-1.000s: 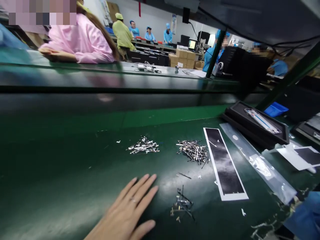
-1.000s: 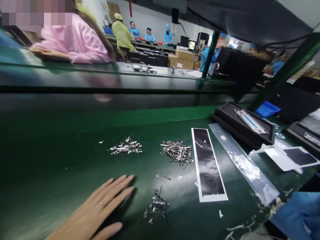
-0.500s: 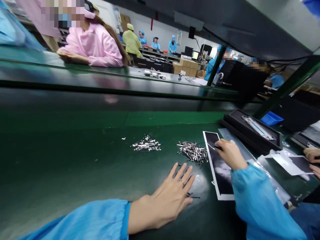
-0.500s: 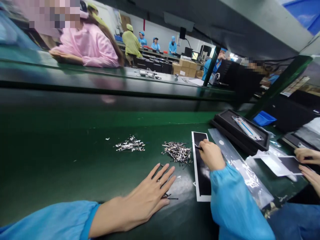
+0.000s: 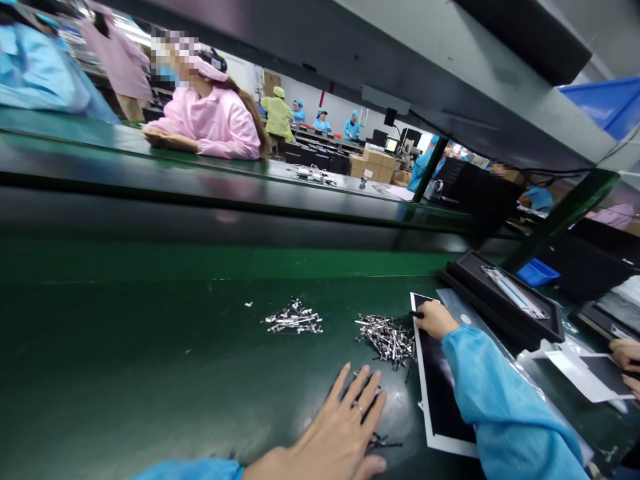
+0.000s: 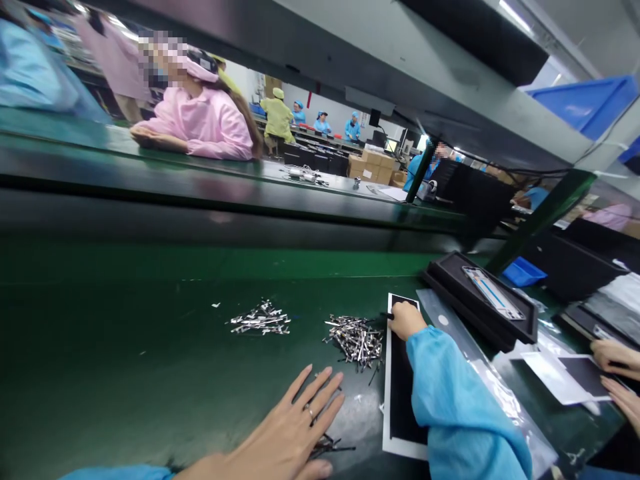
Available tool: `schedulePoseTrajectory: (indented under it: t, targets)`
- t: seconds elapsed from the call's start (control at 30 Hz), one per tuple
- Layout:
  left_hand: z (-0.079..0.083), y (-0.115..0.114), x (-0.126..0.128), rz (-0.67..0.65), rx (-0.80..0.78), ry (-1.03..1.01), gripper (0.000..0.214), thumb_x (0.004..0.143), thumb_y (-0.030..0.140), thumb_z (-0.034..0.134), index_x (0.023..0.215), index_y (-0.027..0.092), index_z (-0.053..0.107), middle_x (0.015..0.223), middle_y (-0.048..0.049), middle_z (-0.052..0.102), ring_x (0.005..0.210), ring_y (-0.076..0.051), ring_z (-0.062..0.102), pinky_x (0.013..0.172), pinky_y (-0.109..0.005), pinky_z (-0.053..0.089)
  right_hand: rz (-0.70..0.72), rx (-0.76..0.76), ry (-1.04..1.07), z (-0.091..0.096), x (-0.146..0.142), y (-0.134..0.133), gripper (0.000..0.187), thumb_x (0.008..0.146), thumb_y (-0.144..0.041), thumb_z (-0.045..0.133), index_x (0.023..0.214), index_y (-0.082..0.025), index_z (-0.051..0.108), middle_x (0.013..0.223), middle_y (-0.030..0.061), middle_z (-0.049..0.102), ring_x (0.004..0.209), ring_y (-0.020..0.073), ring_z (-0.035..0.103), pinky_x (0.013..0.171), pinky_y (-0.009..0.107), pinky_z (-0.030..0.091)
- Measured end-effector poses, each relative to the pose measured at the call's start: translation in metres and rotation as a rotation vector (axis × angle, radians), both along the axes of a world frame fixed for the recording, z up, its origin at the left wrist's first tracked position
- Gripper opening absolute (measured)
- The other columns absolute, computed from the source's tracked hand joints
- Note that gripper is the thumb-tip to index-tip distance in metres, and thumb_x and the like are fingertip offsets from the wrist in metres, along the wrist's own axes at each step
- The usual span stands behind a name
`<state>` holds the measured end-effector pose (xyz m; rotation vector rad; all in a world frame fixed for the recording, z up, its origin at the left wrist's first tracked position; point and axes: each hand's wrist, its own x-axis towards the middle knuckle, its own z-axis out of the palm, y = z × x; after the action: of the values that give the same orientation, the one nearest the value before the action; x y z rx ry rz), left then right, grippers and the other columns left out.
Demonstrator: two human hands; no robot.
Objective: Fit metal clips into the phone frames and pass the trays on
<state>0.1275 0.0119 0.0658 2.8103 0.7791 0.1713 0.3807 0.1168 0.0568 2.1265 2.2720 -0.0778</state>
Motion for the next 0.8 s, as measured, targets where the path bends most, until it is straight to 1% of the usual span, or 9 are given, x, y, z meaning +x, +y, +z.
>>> schedulePoseTrajectory:
  t: [0.07,0.13,0.23,0.33,0.43,0.53,0.6,0.7,0.8]
  targets:
    - [0.0,0.0,-0.002,0.001,0.07,-0.012,0.052,0.084,0.042,0.048,0.124,0.009,0.046,0.129,-0.0189,0.04,0.119,-0.034,0.039,0.093,-0.048,0.041,-0.052,-0.04,0.228,0.009,0.011,-0.012,0.025,0.084,-0.034,0.05,0.096,-0.013,0.055,0.09,0.0026,0.058,0.074,0.0117,0.056,0.064,0.028,0.048]
    - [0.001,-0.001,-0.004,0.011,0.135,-0.028,0.051,0.084,0.042,0.048,0.123,0.01,0.046,0.128,-0.018,0.042,0.118,-0.033,0.041,0.091,-0.045,0.044,-0.068,-0.067,0.453,0.019,0.021,-0.032,0.025,0.085,-0.036,0.048,0.088,-0.012,0.056,0.077,-0.0005,0.057,0.06,0.0075,0.053,0.054,0.022,0.045]
    - [-0.001,0.0,-0.004,-0.003,0.16,-0.057,0.048,0.085,0.042,0.045,0.122,0.011,0.048,0.126,-0.0154,0.046,0.116,-0.032,0.044,0.088,-0.044,0.046,-0.05,-0.066,0.771,0.033,0.025,-0.071,0.032,0.085,-0.042,0.045,0.075,-0.013,0.052,0.062,-0.0046,0.05,0.043,0.0028,0.039,0.042,0.018,0.035]
    - [-0.006,0.0,-0.004,-0.015,0.16,-0.059,0.048,0.086,0.045,0.042,0.123,0.014,0.048,0.125,-0.0136,0.047,0.114,-0.031,0.046,0.085,-0.043,0.048,-0.035,-0.041,1.012,0.046,0.018,-0.102,0.039,0.076,-0.05,0.049,0.063,-0.014,0.049,0.057,-0.0034,0.048,0.036,0.0015,0.03,0.035,0.019,0.023]
    - [-0.01,-0.003,-0.004,0.003,0.177,-0.048,0.048,0.087,0.045,0.038,0.125,0.016,0.045,0.128,-0.0113,0.045,0.113,-0.028,0.048,0.082,-0.037,0.05,-0.05,-0.028,1.135,0.053,0.008,-0.118,0.039,0.065,-0.052,0.053,0.056,-0.015,0.048,0.055,-0.0014,0.047,0.034,0.0028,0.028,0.033,0.022,0.015]
    - [-0.011,-0.006,-0.004,0.005,0.202,-0.049,0.048,0.088,0.046,0.034,0.125,0.016,0.044,0.128,-0.0094,0.044,0.113,-0.025,0.05,0.081,-0.033,0.05,-0.073,-0.036,1.131,0.055,0.006,-0.123,0.039,0.063,-0.054,0.053,0.055,-0.016,0.047,0.054,-0.0016,0.047,0.034,0.003,0.028,0.033,0.022,0.016]
    - [-0.013,-0.006,-0.004,-0.011,0.217,-0.032,0.048,0.088,0.046,0.035,0.124,0.016,0.046,0.127,-0.0092,0.046,0.111,-0.025,0.051,0.081,-0.032,0.05,-0.095,-0.044,1.056,0.052,0.011,-0.123,0.042,0.066,-0.055,0.051,0.056,-0.015,0.047,0.055,-0.0026,0.046,0.036,0.0028,0.03,0.036,0.021,0.021]
    - [-0.02,-0.004,-0.004,-0.049,0.233,-0.022,0.048,0.087,0.047,0.038,0.122,0.016,0.049,0.125,-0.0104,0.049,0.11,-0.026,0.052,0.082,-0.033,0.048,-0.173,-0.053,0.831,0.045,0.027,-0.122,0.039,0.078,-0.049,0.049,0.06,-0.014,0.048,0.054,-0.0052,0.045,0.042,0.0038,0.037,0.041,0.019,0.031]
    - [-0.033,0.001,-0.005,-0.085,0.273,-0.087,0.047,0.087,0.046,0.039,0.123,0.018,0.048,0.126,-0.0102,0.048,0.112,-0.027,0.049,0.09,-0.037,0.043,-0.307,-0.032,0.52,0.039,0.049,-0.121,0.03,0.081,-0.039,0.052,0.066,-0.013,0.052,0.059,-0.0052,0.048,0.052,0.0062,0.046,0.05,0.021,0.04]
